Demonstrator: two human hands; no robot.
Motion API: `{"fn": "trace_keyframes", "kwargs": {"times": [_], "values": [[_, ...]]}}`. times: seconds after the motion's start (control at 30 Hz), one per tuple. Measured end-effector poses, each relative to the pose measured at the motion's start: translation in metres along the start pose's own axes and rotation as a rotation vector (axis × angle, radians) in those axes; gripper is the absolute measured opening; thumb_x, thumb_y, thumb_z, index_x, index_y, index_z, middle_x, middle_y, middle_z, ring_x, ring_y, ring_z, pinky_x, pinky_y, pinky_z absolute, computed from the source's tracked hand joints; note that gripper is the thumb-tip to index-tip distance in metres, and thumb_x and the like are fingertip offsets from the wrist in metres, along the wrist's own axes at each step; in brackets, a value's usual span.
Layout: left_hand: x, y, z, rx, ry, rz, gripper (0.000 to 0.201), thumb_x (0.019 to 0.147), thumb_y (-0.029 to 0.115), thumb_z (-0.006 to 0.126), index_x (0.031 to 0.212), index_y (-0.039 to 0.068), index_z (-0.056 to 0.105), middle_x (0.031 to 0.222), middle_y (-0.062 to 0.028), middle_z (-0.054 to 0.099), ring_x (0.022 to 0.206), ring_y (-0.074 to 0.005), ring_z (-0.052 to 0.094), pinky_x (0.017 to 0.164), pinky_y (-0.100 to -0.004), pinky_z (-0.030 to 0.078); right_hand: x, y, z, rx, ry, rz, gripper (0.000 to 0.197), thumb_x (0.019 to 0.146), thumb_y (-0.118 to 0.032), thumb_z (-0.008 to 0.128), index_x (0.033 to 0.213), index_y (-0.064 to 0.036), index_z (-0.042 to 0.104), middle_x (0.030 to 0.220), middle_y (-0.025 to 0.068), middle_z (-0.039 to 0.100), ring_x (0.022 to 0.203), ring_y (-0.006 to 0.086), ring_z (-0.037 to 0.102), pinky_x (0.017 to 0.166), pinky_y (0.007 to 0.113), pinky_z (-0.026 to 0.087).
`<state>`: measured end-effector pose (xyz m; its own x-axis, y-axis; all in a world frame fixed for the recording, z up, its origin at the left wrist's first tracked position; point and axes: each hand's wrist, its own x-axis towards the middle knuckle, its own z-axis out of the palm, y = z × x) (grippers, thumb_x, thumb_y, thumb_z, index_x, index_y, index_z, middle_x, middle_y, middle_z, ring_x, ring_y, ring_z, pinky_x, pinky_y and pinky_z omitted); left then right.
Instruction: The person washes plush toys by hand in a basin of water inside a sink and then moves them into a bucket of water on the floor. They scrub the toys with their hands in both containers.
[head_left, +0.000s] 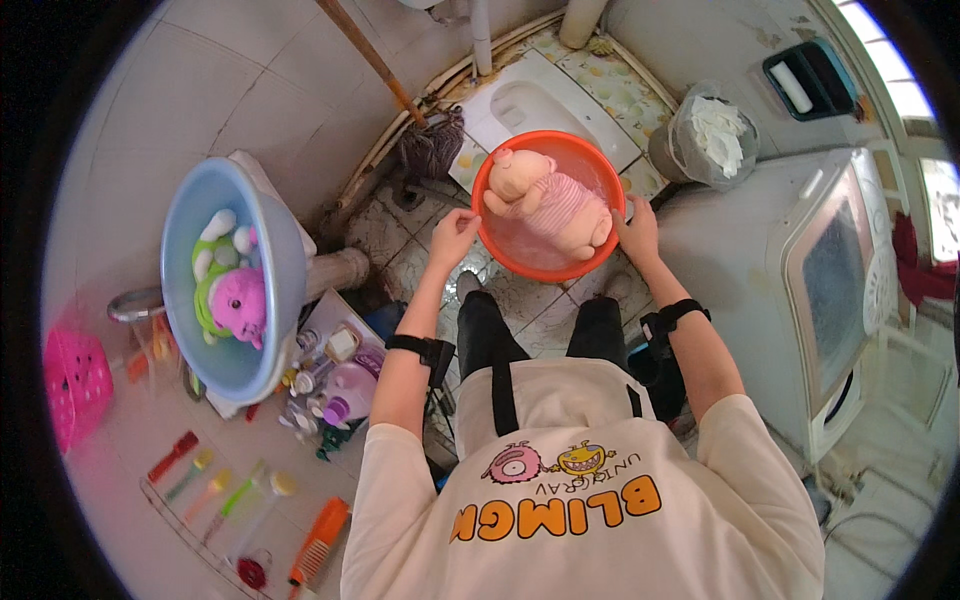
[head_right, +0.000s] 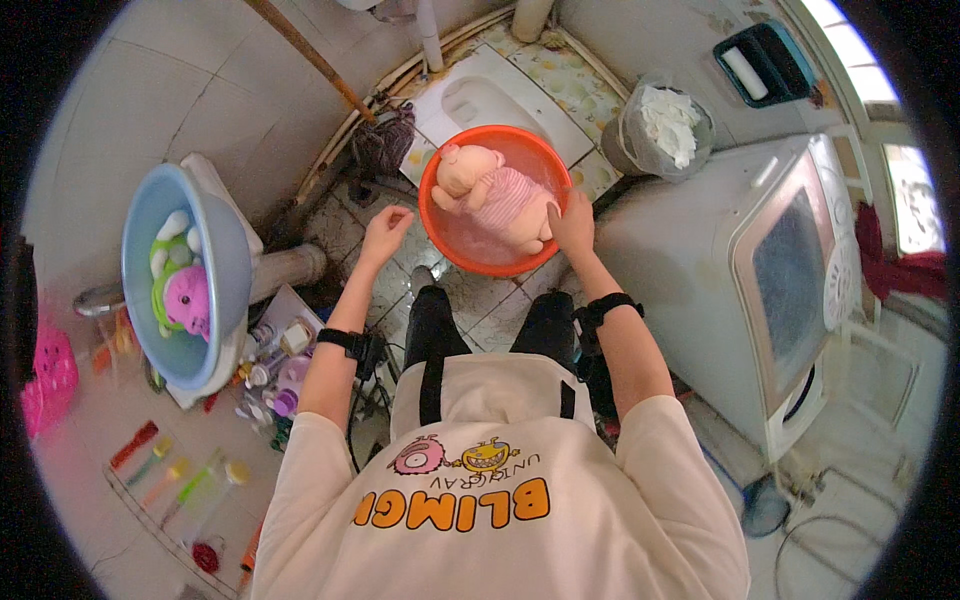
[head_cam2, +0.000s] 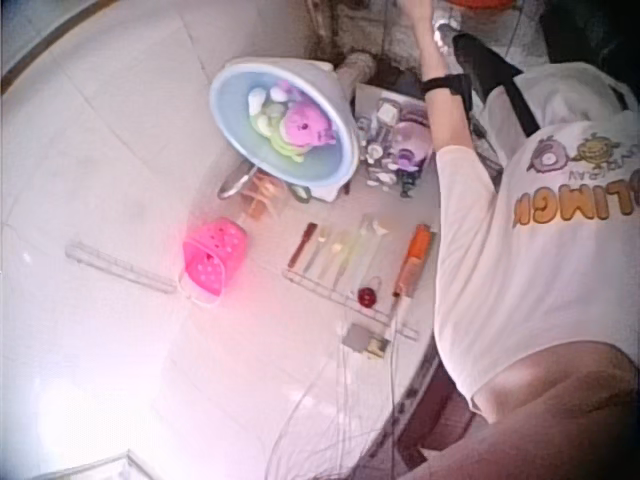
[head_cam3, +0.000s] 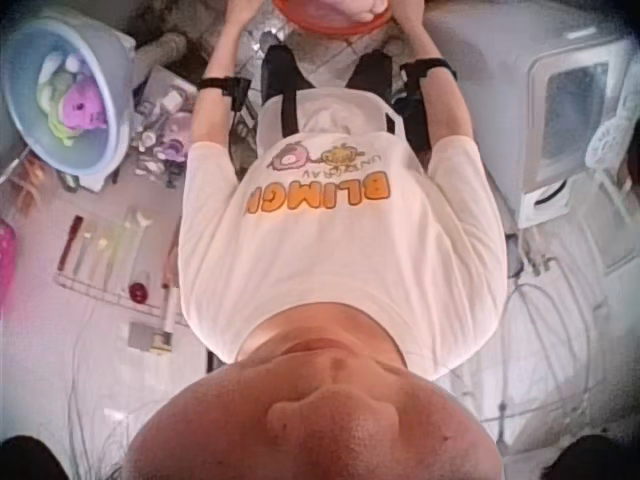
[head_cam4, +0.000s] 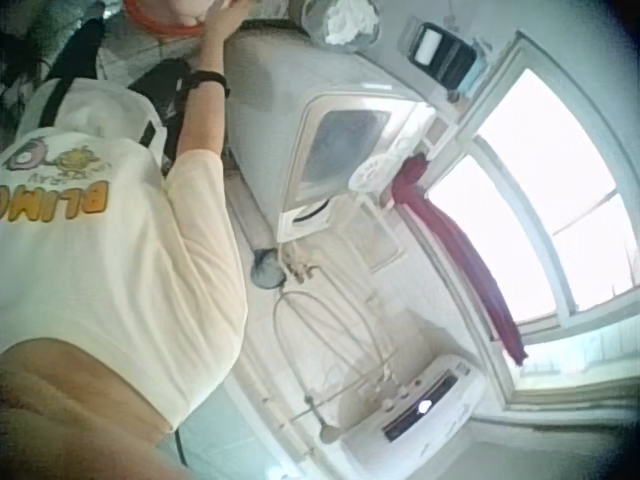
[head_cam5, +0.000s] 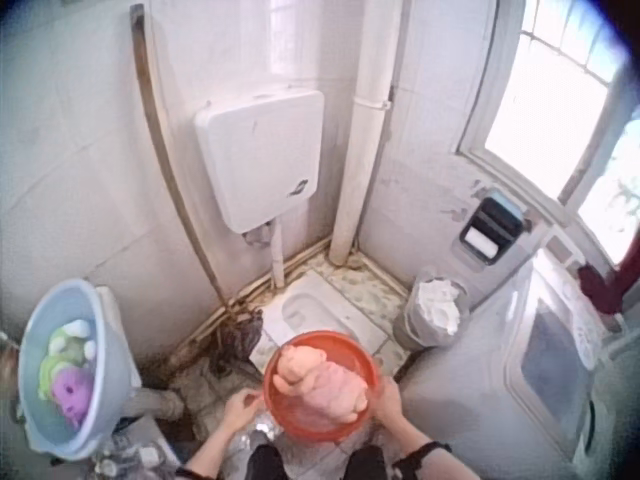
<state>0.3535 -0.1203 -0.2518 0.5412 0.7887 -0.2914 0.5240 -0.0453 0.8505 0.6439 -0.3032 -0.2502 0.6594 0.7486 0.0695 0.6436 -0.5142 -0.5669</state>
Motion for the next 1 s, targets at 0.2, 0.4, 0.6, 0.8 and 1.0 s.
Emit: {"fn": "trace_keyframes", "kwargs": {"times": [0.2, 0.4, 0.6, 0.8, 1.0], "values": [[-0.011, 0.004, 0.038, -0.234, 0.085, -0.326, 0.029, 0.089, 0.028, 0.055, 0.105, 0.004, 0.057, 0.093, -0.0043, 0.062, 0.085, -0.0129, 0.058, 0.072, -0.027, 0.046, 0.033, 0.029, 0.006, 0.145, -0.103, -0.142, 0.039, 0.077, -0.017, 0.062, 0.109, 0.002, 0.051, 0.105, 0.0222, 0.054, 0.097, 0.0376, 0.052, 0.084, 0.041, 0.043], [0.017, -0.01, 0.09, -0.355, 0.002, -0.287, 0.028, 0.091, 0.027, 0.052, 0.106, 0.004, 0.057, 0.098, -0.0043, 0.062, 0.089, -0.013, 0.059, 0.072, -0.0262, 0.045, 0.047, 0.09, 0.063, 0.089, -0.205, -0.047, 0.038, 0.077, -0.018, 0.062, 0.108, 0.0011, 0.052, 0.103, 0.0214, 0.056, 0.098, 0.0384, 0.053, 0.084, 0.043, 0.043], [0.036, -0.115, 0.135, -0.321, 0.041, -0.309, 0.027, 0.091, 0.025, 0.052, 0.103, 0.001, 0.057, 0.093, -0.0051, 0.062, 0.085, -0.0116, 0.059, 0.071, -0.0248, 0.045, 0.063, 0.156, 0.202, 0.057, -0.232, -0.077, 0.047, 0.077, -0.022, 0.063, 0.114, 0.0022, 0.049, 0.109, 0.0259, 0.054, 0.102, 0.0397, 0.052, 0.087, 0.043, 0.042], [0.032, -0.182, 0.154, -0.26, -0.004, -0.42, 0.023, 0.086, 0.02, 0.058, 0.097, -0.001, 0.061, 0.085, -0.0062, 0.065, 0.079, -0.0122, 0.06, 0.073, -0.0256, 0.047, 0.076, 0.189, 0.289, -0.047, -0.282, -0.24, 0.074, 0.068, -0.037, 0.072, 0.123, 0.0023, 0.043, 0.117, 0.0252, 0.052, 0.108, 0.0376, 0.052, 0.091, 0.041, 0.042], [0.037, -0.206, 0.155, -0.323, 0.012, -0.444, 0.023, 0.087, 0.022, 0.058, 0.096, 0.0, 0.06, 0.084, -0.0032, 0.063, 0.075, -0.0091, 0.056, 0.068, -0.0235, 0.045, 0.104, 0.163, 0.293, -0.038, -0.615, 0.025, 0.07, 0.059, -0.032, 0.076, 0.115, 0.0, 0.05, 0.109, 0.0228, 0.058, 0.101, 0.0358, 0.056, 0.087, 0.043, 0.045]]}}
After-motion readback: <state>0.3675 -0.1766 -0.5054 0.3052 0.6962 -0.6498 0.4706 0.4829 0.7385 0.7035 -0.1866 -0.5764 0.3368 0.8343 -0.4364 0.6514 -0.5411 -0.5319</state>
